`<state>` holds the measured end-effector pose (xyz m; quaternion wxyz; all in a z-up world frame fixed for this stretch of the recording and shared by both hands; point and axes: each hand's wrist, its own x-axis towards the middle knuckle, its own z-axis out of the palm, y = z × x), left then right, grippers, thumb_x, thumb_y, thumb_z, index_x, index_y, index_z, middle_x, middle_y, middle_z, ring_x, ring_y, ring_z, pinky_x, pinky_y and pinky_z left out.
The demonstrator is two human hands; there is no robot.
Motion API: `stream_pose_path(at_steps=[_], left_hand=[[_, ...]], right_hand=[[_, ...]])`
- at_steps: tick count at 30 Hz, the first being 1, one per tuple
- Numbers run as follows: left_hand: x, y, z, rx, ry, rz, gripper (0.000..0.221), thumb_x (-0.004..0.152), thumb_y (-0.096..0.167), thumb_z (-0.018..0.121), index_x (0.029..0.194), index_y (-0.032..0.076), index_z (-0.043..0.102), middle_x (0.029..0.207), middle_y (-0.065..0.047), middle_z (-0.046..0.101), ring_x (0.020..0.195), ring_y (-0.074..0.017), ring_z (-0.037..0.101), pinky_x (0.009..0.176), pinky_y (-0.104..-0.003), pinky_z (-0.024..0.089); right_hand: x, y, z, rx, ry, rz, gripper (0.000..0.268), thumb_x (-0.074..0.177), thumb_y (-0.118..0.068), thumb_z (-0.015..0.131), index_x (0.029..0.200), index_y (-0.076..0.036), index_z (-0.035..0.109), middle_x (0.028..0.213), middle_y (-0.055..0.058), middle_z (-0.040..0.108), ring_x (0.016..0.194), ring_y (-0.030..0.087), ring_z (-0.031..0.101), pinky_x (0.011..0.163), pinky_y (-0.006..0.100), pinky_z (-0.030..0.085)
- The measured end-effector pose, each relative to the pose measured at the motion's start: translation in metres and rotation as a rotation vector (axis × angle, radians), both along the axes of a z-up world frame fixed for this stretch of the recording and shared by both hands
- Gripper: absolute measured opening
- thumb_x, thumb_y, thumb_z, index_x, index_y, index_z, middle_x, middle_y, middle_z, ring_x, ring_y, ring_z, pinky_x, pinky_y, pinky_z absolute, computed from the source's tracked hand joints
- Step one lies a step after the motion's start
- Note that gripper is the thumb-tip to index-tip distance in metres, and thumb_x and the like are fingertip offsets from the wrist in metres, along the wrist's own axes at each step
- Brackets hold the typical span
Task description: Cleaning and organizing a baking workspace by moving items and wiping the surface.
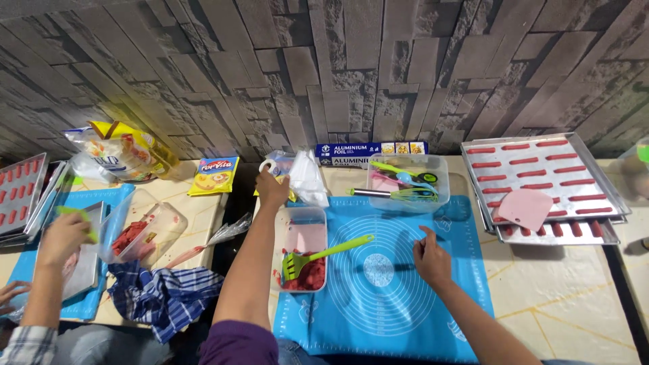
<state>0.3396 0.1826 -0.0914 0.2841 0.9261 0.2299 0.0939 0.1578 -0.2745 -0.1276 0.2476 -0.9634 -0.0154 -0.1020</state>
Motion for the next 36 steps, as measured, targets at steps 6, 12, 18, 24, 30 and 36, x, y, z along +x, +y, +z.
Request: stream_pose_path(at_steps=[6,12,18,24,30,36], left_hand=[[0.026,0.024,0.018,-0.067,0.156,0.043,0.054,0.101,0.016,0.06,0.151,0.021,0.043,0.154,-0.024,0.029,0.143,-0.0469,0.035,0.108,-0.053,0.047],[0.045,0.048,-0.028,0.035,0.15,0.024,0.039,0.098,0.025,0.064,0.134,0.011,0.061,0.127,-0.026,0.058,0.118,-0.0458,0.064,0.095,-0.052,0.056],[0.041,0.012,-0.011,0.219,-0.268,-0.012,0.037,0.092,0.018,0.079,0.123,0.002,0.067,0.103,-0.023,0.068,0.104,-0.0424,0.066,0.092,-0.053,0.054],[0.018,-0.136,0.117,-0.121,-0.121,-0.681,0.042,0.094,0.032,0.075,0.129,0.011,0.066,0.132,-0.017,0.065,0.129,-0.0398,0.058,0.111,-0.052,0.046],[0.03,-0.239,0.083,0.5,0.196,-0.977,0.032,0.09,0.043,0.074,0.119,0.032,0.073,0.114,-0.01,0.071,0.114,-0.0353,0.068,0.097,-0.051,0.054],[0.046,-0.257,0.045,0.524,0.3,-0.937,0.024,0.093,0.045,0.064,0.112,0.033,0.074,0.109,-0.009,0.075,0.113,-0.0352,0.068,0.097,-0.054,0.051]], right_hand=[[0.003,0.0,-0.013,-0.01,-0.014,-0.035,0.035,0.102,-0.021,0.054,0.136,-0.019,0.045,0.074,-0.001,0.062,0.054,0.019,0.065,0.052,0.037,0.056],[0.007,0.002,-0.008,-0.007,-0.021,-0.02,0.031,0.102,-0.019,0.053,0.132,-0.02,0.046,0.068,-0.003,0.06,0.049,0.016,0.062,0.049,0.035,0.056],[0.006,0.003,-0.003,-0.038,-0.031,-0.028,0.03,0.1,-0.019,0.054,0.129,-0.022,0.046,0.068,-0.004,0.06,0.053,0.017,0.064,0.054,0.035,0.059],[0.007,0.004,-0.002,-0.068,-0.05,-0.042,0.03,0.099,-0.021,0.055,0.128,-0.024,0.047,0.071,-0.005,0.061,0.057,0.017,0.067,0.056,0.036,0.059],[0.006,0.003,-0.004,-0.046,-0.083,-0.007,0.032,0.098,-0.013,0.056,0.128,-0.018,0.046,0.072,-0.003,0.063,0.055,0.02,0.066,0.052,0.037,0.058],[0.006,0.0,-0.003,-0.065,-0.087,0.006,0.033,0.097,-0.013,0.057,0.128,-0.018,0.046,0.074,-0.002,0.064,0.056,0.02,0.068,0.052,0.037,0.058]])
